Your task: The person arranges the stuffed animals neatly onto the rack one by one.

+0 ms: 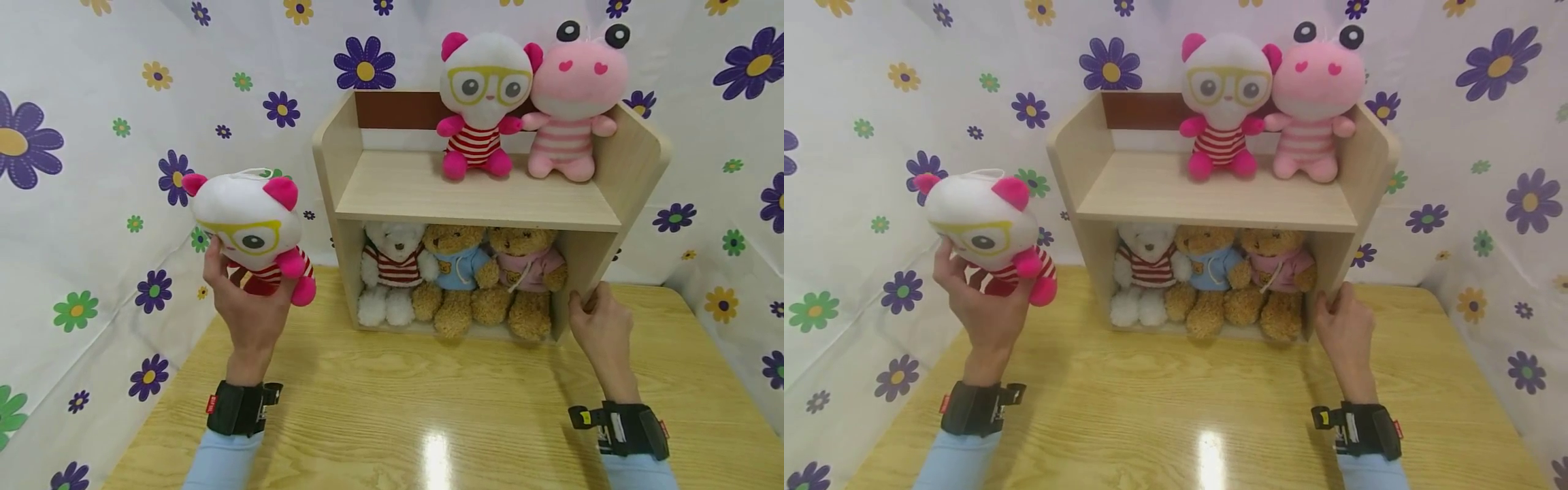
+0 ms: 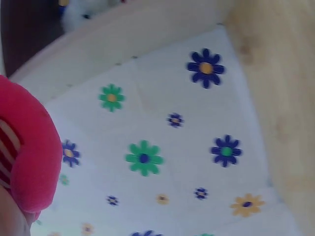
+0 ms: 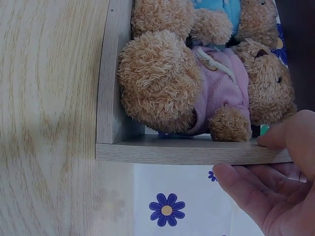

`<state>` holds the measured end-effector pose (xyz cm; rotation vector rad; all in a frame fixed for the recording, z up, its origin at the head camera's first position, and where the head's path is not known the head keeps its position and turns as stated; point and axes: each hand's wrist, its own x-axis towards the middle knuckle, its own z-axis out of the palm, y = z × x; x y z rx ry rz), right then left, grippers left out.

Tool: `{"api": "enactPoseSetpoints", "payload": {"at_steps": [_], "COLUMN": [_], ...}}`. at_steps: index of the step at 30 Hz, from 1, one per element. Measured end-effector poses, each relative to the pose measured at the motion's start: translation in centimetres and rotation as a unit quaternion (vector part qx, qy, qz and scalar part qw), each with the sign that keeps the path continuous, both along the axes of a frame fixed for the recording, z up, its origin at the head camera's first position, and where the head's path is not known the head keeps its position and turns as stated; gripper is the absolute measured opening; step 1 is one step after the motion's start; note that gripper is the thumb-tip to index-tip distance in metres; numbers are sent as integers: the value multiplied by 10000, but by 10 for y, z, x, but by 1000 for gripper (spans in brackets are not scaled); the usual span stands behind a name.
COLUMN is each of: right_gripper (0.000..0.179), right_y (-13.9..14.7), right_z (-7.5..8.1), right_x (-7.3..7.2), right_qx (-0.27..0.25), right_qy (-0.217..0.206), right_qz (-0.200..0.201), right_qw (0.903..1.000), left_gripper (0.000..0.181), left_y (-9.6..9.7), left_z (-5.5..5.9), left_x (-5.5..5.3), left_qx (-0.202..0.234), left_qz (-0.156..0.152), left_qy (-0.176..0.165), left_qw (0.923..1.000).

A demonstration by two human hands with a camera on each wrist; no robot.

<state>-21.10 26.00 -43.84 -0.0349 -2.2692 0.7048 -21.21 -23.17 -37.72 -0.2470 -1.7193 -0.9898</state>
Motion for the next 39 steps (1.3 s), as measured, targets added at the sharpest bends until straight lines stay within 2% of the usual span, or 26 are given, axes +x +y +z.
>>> {"api": "enactPoseSetpoints", "payload": {"at_steps": [4, 8, 15, 21, 27, 34, 39], "right_gripper": [21, 21, 21, 21, 19, 19, 20], "right_y": [0, 0, -1, -1, 0, -1, -1], "right_z": [0, 0, -1, -2, -2, -1, -1], "right_x": [0, -1, 1, 2, 1, 1, 1], "right_qx": [-32, -17, -57, -82, -69, -139, -183], "right_qy": [-41, -50, -156, -183, -115, -245, -314], "right_qz": [31, 47, 21, 19, 54, 29, 30], "right_qw": [10000, 10000, 9999, 9998, 9999, 9996, 9993], "left_gripper": [95, 98, 97, 90, 83, 80, 75], "left_y": [15, 30, 53, 66, 77, 91, 99], "left_z": [14, 25, 35, 40, 48, 70, 87], "left_x": [7, 14, 16, 20, 22, 19, 13], "left_qx": [121, 136, -82, -444, -610, -450, -331], "left_qz": [-278, -456, -614, -728, -864, -1217, -1414], "left_qy": [480, 773, 1158, 1120, 1057, 974, 935], "left_qw": [9984, 9959, 9913, 9900, 9888, 9867, 9850]}}
